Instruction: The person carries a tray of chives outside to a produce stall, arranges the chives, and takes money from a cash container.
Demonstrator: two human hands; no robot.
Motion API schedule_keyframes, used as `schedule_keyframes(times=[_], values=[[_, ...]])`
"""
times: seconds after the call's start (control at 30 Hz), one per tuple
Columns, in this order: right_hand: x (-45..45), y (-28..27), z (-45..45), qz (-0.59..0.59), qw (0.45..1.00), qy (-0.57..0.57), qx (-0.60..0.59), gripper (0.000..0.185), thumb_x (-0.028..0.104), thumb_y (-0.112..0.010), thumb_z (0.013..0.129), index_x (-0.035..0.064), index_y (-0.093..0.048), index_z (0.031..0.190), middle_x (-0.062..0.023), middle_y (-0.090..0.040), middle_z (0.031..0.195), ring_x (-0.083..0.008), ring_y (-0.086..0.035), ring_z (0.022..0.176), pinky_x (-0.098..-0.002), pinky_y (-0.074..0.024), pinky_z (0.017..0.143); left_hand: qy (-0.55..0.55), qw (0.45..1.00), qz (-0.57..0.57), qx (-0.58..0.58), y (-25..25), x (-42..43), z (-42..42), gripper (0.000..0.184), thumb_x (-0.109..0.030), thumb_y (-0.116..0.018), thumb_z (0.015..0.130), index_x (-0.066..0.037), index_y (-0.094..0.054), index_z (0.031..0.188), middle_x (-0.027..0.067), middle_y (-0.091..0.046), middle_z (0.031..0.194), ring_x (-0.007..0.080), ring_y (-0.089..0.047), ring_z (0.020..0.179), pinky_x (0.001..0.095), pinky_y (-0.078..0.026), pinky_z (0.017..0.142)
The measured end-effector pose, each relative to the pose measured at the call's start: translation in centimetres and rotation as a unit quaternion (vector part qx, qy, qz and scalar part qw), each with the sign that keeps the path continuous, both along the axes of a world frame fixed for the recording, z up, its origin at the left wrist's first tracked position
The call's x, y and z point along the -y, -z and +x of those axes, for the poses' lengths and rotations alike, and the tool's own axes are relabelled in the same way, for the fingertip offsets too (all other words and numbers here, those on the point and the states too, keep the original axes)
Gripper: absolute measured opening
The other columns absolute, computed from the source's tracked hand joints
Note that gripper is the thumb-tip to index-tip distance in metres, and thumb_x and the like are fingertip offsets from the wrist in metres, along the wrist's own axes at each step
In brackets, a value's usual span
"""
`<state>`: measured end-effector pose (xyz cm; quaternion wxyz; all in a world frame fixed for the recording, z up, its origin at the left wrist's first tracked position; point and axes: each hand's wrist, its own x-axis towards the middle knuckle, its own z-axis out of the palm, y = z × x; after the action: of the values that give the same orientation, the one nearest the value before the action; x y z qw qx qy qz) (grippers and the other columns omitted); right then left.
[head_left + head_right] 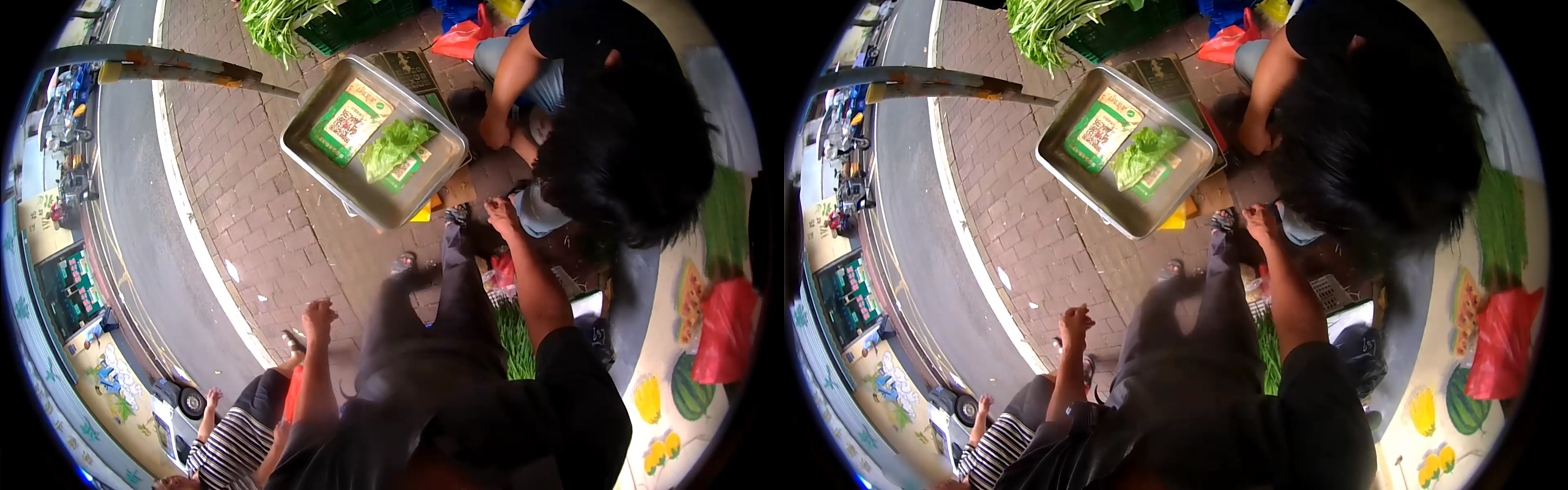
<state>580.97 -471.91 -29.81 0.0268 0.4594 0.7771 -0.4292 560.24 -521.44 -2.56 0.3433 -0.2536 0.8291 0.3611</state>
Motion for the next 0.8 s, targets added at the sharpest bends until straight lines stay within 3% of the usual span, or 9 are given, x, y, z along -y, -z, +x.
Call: schedule_keyframes(times=[0.13,0.2,0.3,0.33,0.4,0.47,0.57,0.63,0.8], values=[[-3.8,-1.1,-2.0,-0.004,0.989,-0.133,-0.064,0.019,0.021,-0.064,0.086,0.0048,-0.065,0.096,-0.0116,-0.066,0.091,-0.0227,-0.064,0.079,-0.0349,-0.0533,0.065,0.183,0.960,0.037,-0.209,-7.2,-17.5,-4.6,0.032,-0.029,-0.072,0.085,0.002,-0.068,0.091,0.0092,-0.068,0.072,0.0180,-0.067,0.071,0.0324,-0.051,0.068],[-5.1,0.0,-3.2,0.143,0.963,-0.221,-0.051,0.018,0.017,-0.066,0.085,0.0034,-0.065,0.097,-0.0117,-0.065,0.087,-0.0199,-0.064,0.071,-0.0319,-0.0527,0.057,0.258,0.933,0.039,-0.249,-7.8,-24.2,-7.4,0.029,-0.026,-0.074,0.083,-0.002,-0.068,0.098,0.0111,-0.069,0.081,0.0245,-0.066,0.076,0.0350,-0.051,0.071],[-4.7,-3.8,-3.9,0.217,0.903,-0.369,0.046,0.036,0.008,-0.077,0.062,0.0087,-0.063,0.095,-0.0118,-0.064,0.098,-0.0300,-0.063,0.089,-0.0403,-0.0527,0.077,0.438,0.815,0.044,-0.378,-4.9,-31.2,-10.6,0.042,-0.027,-0.076,0.078,-0.009,-0.065,0.114,0.0129,-0.064,0.109,0.0315,-0.060,0.099,0.0409,-0.048,0.086],[-3.9,-1.6,-2.9,0.074,0.969,-0.236,0.021,0.028,0.012,-0.074,0.070,0.0077,-0.063,0.095,-0.0115,-0.064,0.096,-0.0282,-0.063,0.087,-0.0381,-0.0530,0.074,0.475,0.767,0.025,-0.430,-3.5,-32.8,-11.2,0.046,-0.027,-0.076,0.078,-0.010,-0.063,0.119,0.0123,-0.061,0.117,0.0325,-0.056,0.107,0.0424,-0.046,0.091],[-3.3,-0.1,-1.9,0.022,0.987,-0.159,-0.032,0.021,0.018,-0.070,0.080,0.0060,-0.063,0.094,-0.0102,-0.062,0.090,-0.0244,-0.063,0.080,-0.0346,-0.0531,0.068,0.519,0.765,-0.025,-0.382,-0.8,-34.3,-12.5,0.047,-0.025,-0.075,0.078,-0.012,-0.062,0.121,0.0105,-0.058,0.122,0.0317,-0.053,0.114,0.0441,-0.042,0.096],[-1.8,-2.4,-0.8,0.196,0.936,-0.285,-0.068,0.021,0.023,-0.068,0.084,0.0045,-0.062,0.092,-0.0083,-0.061,0.084,-0.0203,-0.062,0.072,-0.0322,-0.0528,0.062,0.520,0.770,-0.031,-0.368,0.2,-34.5,-13.7,0.032,-0.020,-0.069,0.079,-0.008,-0.067,0.109,0.0109,-0.065,0.112,0.0314,-0.059,0.105,0.0427,-0.045,0.092],[1.5,-5.3,0.9,-0.129,0.987,0.011,-0.091,0.024,0.027,-0.064,0.089,0.0037,-0.064,0.095,-0.0047,-0.063,0.086,-0.0142,-0.061,0.071,-0.0277,-0.0508,0.058,0.446,0.808,0.080,-0.377,-0.6,-34.0,-14.1,0.023,-0.021,-0.064,0.086,-0.001,-0.068,0.097,0.0160,-0.070,0.089,0.0322,-0.066,0.078,0.0400,-0.051,0.073],[3.0,-12.1,-0.2,-0.318,0.925,0.187,-0.097,0.032,0.032,-0.064,0.092,0.0044,-0.064,0.107,-0.0044,-0.063,0.095,-0.0119,-0.061,0.078,-0.0249,-0.0493,0.065,0.404,0.851,0.140,-0.306,-4.8,-34.6,-12.1,0.024,-0.020,-0.065,0.086,0.001,-0.067,0.097,0.0148,-0.069,0.083,0.0234,-0.065,0.071,0.0354,-0.050,0.068],[7.9,-29.6,-4.4,-0.438,0.798,0.226,-0.347,0.026,0.025,-0.059,0.096,0.0059,-0.063,0.113,-0.0050,-0.063,0.099,-0.0164,-0.063,0.087,-0.0341,-0.0516,0.073,0.397,0.866,0.296,-0.066,-8.4,-33.6,-2.9,0.020,-0.015,-0.068,0.087,0.002,-0.067,0.097,0.0070,-0.068,0.077,0.0098,-0.061,0.071,0.0280,-0.049,0.064]])
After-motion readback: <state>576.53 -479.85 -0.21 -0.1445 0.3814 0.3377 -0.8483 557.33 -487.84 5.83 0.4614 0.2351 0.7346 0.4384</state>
